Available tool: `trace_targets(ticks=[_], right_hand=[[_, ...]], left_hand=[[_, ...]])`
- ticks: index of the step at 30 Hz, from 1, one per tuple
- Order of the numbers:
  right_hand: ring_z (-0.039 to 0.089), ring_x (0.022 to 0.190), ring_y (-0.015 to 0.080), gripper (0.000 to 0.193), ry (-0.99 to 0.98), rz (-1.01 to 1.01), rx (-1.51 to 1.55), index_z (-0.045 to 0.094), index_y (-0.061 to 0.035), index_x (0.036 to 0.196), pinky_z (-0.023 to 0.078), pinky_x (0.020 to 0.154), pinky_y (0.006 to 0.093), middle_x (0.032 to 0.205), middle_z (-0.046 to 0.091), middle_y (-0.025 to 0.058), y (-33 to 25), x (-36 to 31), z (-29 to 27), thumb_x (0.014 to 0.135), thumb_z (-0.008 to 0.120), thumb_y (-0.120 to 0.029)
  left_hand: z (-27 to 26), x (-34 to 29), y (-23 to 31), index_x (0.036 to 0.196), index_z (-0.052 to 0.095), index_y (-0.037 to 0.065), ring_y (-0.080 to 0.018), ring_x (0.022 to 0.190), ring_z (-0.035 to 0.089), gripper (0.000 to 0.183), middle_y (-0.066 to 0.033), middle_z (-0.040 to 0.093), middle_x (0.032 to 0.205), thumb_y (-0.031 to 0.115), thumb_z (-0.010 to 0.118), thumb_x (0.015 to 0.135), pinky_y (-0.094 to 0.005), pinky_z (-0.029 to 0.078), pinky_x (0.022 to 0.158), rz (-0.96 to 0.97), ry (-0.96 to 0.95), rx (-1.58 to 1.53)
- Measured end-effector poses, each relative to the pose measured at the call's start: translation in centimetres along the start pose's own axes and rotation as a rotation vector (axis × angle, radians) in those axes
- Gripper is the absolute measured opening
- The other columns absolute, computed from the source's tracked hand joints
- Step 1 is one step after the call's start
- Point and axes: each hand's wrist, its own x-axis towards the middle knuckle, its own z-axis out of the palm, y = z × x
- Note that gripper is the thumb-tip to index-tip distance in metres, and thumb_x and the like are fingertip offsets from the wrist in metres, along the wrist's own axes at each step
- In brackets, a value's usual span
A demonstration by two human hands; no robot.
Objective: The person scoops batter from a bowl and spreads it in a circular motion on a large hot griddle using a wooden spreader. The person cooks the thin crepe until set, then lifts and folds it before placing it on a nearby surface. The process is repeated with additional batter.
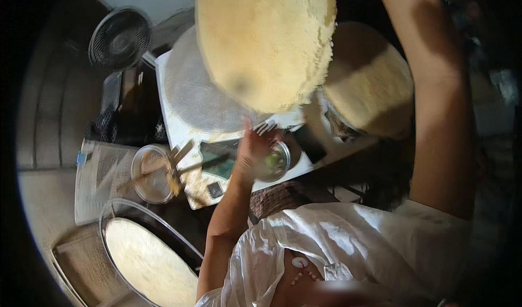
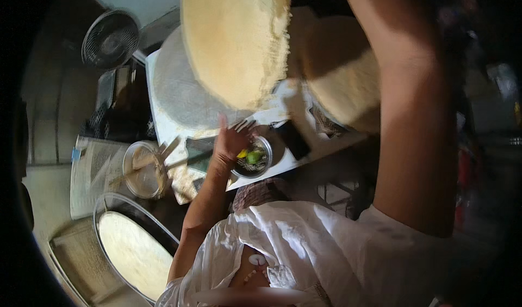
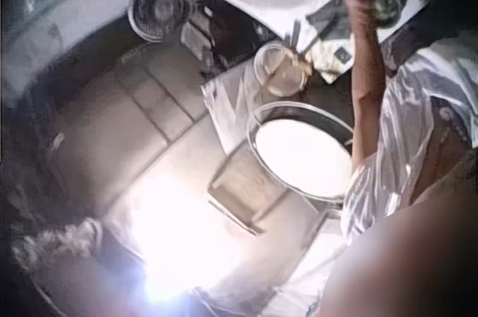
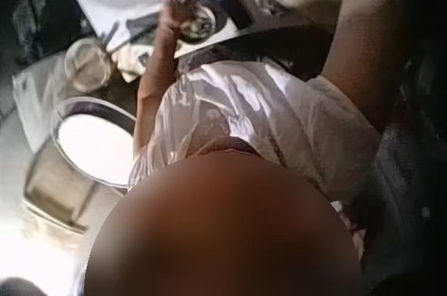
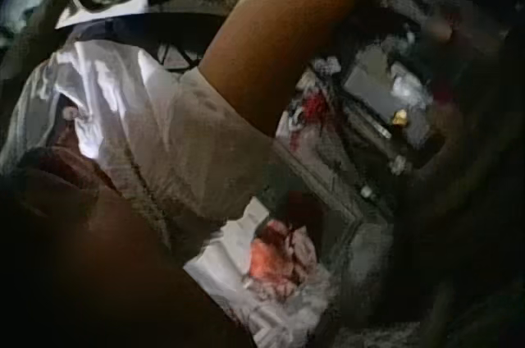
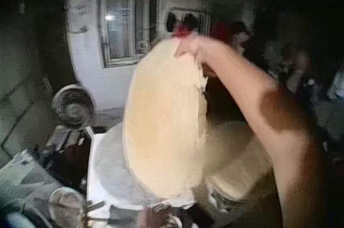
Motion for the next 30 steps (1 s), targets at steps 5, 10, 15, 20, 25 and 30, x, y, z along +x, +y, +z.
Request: trace_targets(ticks=[5,10,15,20,25,30], right_hand=[[0.053,0.109,0.0279,0.051,-0.043,-0.124,0.194,0.057,0.001,0.119,0.047,0.087,0.0415,0.119,0.056,0.0146,15.6,-6.9,-22.0,0.078,0.07,-0.026],[0.064,0.089,0.0282,0.052,0.34,0.137,0.578,0.057,-0.0025,0.118,0.052,0.076,0.0448,0.107,0.063,0.016,43.0,-18.2,-31.0,0.084,0.064,-0.041],[0.054,0.11,0.0262,0.039,0.539,0.505,0.72,0.057,-0.0044,0.121,0.044,0.09,0.0388,0.118,0.059,0.0131,66.1,-33.0,-20.9,0.086,0.062,-0.02],[0.056,0.108,0.0242,0.039,0.238,0.376,-0.568,0.055,-0.0064,0.125,0.046,0.082,0.034,0.123,0.058,0.0106,83.7,-45.2,-11.4,0.086,0.059,-0.008],[0.058,0.091,0.0244,0.043,0.475,0.314,0.038,0.055,-0.0055,0.125,0.048,0.073,0.0389,0.109,0.06,0.0133,88.6,-45.7,-10.8,0.085,0.064,-0.018],[0.057,0.09,0.0178,0.031,0.569,1.114,0.946,0.057,-0.0068,0.118,0.046,0.069,0.0333,0.111,0.059,0.0058,84.4,-43.2,-11.1,0.092,0.056,-0.023]], left_hand=[[12.0,4.9,3.0,0.133,0.045,0.006,-0.0291,0.122,0.049,0.053,-0.0114,0.052,0.132,0.035,0.059,0.09,-0.0449,0.042,0.1,0.225,-0.259,-0.228],[17.1,13.6,0.6,0.125,0.052,0.003,-0.0246,0.114,0.055,0.039,-0.0105,0.059,0.122,0.02,0.058,0.091,-0.0416,0.043,0.097,0.223,-0.058,0.149],[6.5,16.5,-1.8,0.116,0.056,0.004,-0.0349,0.118,0.051,0.032,-0.0171,0.056,0.124,0.027,0.051,0.094,-0.0437,0.04,0.1,0.021,-0.02,0.443],[-2.1,5.1,-4.1,0.11,0.058,0.003,-0.0293,0.104,0.058,0.029,-0.0148,0.061,0.11,0.025,0.052,0.093,-0.0415,0.045,0.087,-0.133,0.253,0.417],[-6.7,-6.8,-5.5,0.104,0.06,0.001,-0.0268,0.087,0.064,0.028,-0.0146,0.066,0.094,0.025,0.051,0.092,-0.0384,0.055,0.071,-0.082,0.628,0.397],[-9.3,-13.6,-8.3,0.103,0.06,0.0,-0.0316,0.086,0.065,0.031,-0.0174,0.066,0.096,0.028,0.049,0.094,-0.0433,0.055,0.074,-0.021,0.783,0.21]])
